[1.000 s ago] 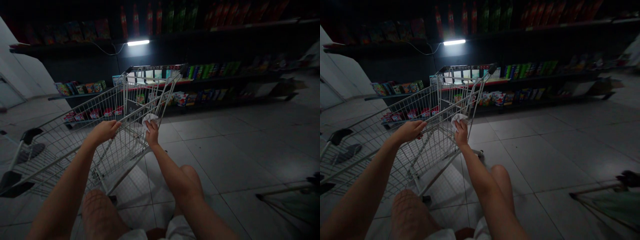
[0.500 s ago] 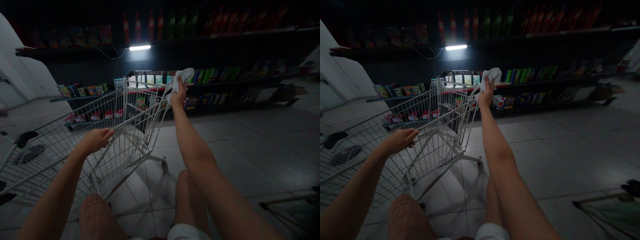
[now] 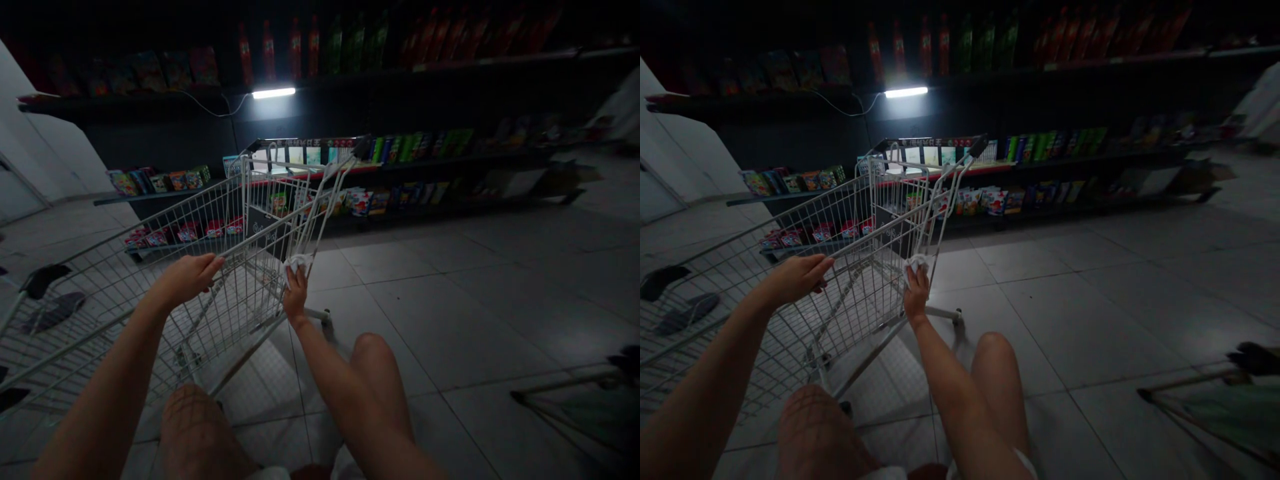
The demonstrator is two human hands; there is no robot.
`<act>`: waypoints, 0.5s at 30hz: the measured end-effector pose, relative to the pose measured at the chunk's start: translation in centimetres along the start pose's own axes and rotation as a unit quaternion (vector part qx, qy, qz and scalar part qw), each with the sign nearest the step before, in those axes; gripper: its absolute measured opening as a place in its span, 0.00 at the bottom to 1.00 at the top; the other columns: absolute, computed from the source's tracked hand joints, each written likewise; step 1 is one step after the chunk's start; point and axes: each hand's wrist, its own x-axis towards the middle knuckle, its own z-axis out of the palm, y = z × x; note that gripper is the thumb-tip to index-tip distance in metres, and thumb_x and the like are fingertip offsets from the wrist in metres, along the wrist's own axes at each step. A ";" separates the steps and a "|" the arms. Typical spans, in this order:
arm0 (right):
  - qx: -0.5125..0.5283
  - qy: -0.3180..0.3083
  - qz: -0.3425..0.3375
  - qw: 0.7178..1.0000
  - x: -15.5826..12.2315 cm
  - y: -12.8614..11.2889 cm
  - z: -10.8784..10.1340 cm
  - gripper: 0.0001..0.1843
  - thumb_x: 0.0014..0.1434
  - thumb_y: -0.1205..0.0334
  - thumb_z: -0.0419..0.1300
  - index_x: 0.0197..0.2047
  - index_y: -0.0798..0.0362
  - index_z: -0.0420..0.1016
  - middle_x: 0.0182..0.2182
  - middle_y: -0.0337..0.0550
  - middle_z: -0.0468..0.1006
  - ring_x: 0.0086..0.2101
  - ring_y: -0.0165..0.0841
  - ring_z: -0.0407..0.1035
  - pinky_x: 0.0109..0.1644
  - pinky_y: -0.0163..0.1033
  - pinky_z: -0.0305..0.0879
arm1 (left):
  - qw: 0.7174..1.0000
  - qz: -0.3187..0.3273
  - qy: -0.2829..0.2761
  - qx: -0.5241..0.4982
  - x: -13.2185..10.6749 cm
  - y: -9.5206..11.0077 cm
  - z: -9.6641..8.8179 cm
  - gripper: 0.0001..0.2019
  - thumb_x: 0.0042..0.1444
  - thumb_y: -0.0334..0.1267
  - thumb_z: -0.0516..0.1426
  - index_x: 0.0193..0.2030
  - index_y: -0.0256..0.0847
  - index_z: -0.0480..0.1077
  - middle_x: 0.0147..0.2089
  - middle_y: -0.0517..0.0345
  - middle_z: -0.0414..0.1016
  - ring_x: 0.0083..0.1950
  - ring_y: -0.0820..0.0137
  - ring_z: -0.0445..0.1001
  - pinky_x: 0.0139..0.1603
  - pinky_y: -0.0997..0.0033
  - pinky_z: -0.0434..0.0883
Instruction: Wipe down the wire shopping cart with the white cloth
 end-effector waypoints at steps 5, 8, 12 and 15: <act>0.035 -0.062 0.013 0.997 -7.6 1.8 0.3 0.34 0.51 0.78 0.46 0.58 0.51 0.75 0.64 0.45 0.66 0.62 0.34 0.62 0.63 0.41 0.64 | 1.000 0.004 -0.001 -0.003 0.1 -0.3 0.1 0.25 0.63 0.59 0.39 0.32 0.44 0.64 0.25 0.59 0.78 0.31 0.66 0.78 0.34 0.70 0.68; 0.075 -0.101 0.006 0.992 -5.8 2.9 -2.6 0.30 0.50 0.76 0.49 0.51 0.50 0.80 0.56 0.43 0.75 0.54 0.33 0.71 0.58 0.37 0.68 | 1.000 0.002 0.000 0.002 -0.2 -0.3 0.0 0.25 0.63 0.59 0.39 0.32 0.44 0.64 0.25 0.59 0.78 0.31 0.66 0.78 0.34 0.70 0.68; 0.055 0.058 0.004 0.997 3.5 3.3 -6.8 0.30 0.49 0.75 0.49 0.54 0.55 0.77 0.59 0.48 0.72 0.59 0.37 0.65 0.66 0.44 0.60 | 1.000 -0.008 -0.005 0.001 -0.8 -0.2 -0.2 0.24 0.63 0.59 0.39 0.32 0.45 0.63 0.25 0.59 0.78 0.32 0.65 0.78 0.35 0.69 0.68; 0.023 0.099 -0.050 0.994 9.8 2.3 -7.4 0.35 0.49 0.76 0.48 0.61 0.54 0.70 0.66 0.47 0.62 0.67 0.36 0.53 0.71 0.49 0.51 | 1.000 -0.010 -0.007 0.003 -1.1 0.0 -0.4 0.24 0.62 0.59 0.39 0.31 0.45 0.63 0.25 0.58 0.78 0.32 0.65 0.78 0.35 0.69 0.68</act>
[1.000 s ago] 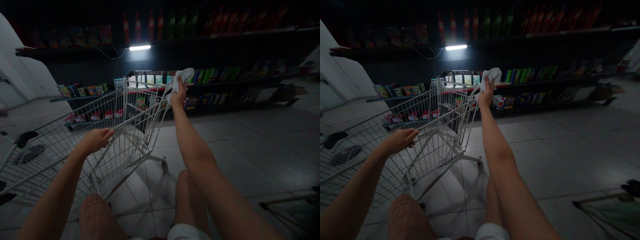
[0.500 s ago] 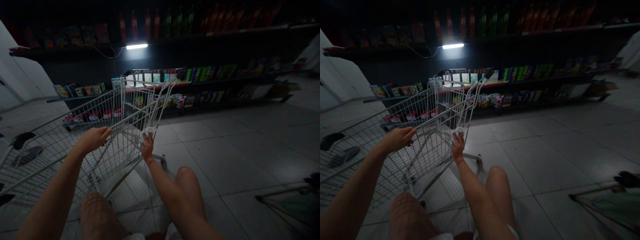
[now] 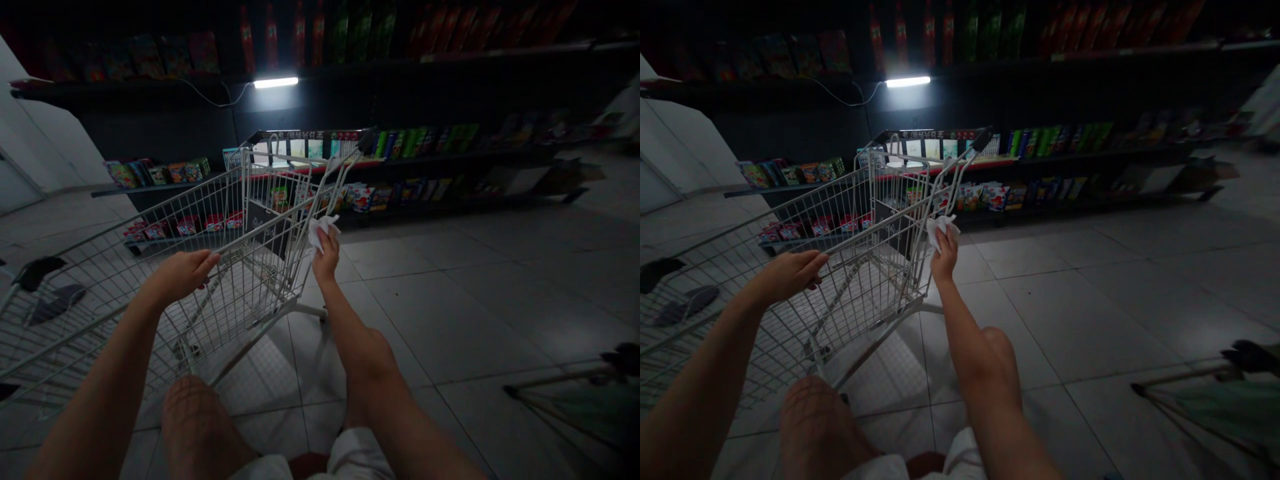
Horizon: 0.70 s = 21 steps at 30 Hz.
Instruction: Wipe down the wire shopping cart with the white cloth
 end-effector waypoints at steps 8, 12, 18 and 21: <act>-0.008 -0.125 0.129 0.984 -11.0 -0.6 4.6 0.43 0.48 0.80 0.46 0.68 0.54 0.60 0.72 0.44 0.49 0.71 0.35 0.37 0.74 0.46 0.44 | 1.000 -0.007 0.008 0.009 0.2 0.3 0.0 0.24 0.62 0.59 0.39 0.32 0.45 0.65 0.24 0.58 0.78 0.32 0.64 0.78 0.34 0.68 0.66; 0.042 -0.167 0.206 0.963 -18.3 0.5 4.5 0.43 0.45 0.80 0.47 0.65 0.51 0.65 0.68 0.43 0.58 0.67 0.33 0.53 0.69 0.44 0.55 | 1.000 -0.012 0.011 0.008 0.4 0.4 0.1 0.24 0.62 0.58 0.39 0.32 0.45 0.65 0.25 0.58 0.78 0.32 0.64 0.78 0.34 0.69 0.66; 0.048 -0.095 0.277 0.955 -18.3 3.3 3.5 0.31 0.44 0.74 0.47 0.49 0.56 0.77 0.52 0.48 0.76 0.55 0.36 0.68 0.64 0.47 0.61 | 1.000 -0.013 0.014 0.014 0.1 0.2 0.0 0.26 0.62 0.60 0.38 0.32 0.44 0.66 0.26 0.57 0.78 0.32 0.64 0.78 0.35 0.69 0.67; 0.033 -0.044 0.304 0.951 -15.9 4.1 3.9 0.30 0.50 0.70 0.46 0.55 0.62 0.73 0.52 0.55 0.74 0.54 0.38 0.67 0.64 0.49 0.61 | 1.000 -0.012 0.006 0.016 -0.2 0.3 -0.1 0.26 0.62 0.60 0.38 0.33 0.44 0.67 0.26 0.56 0.78 0.33 0.64 0.78 0.35 0.69 0.68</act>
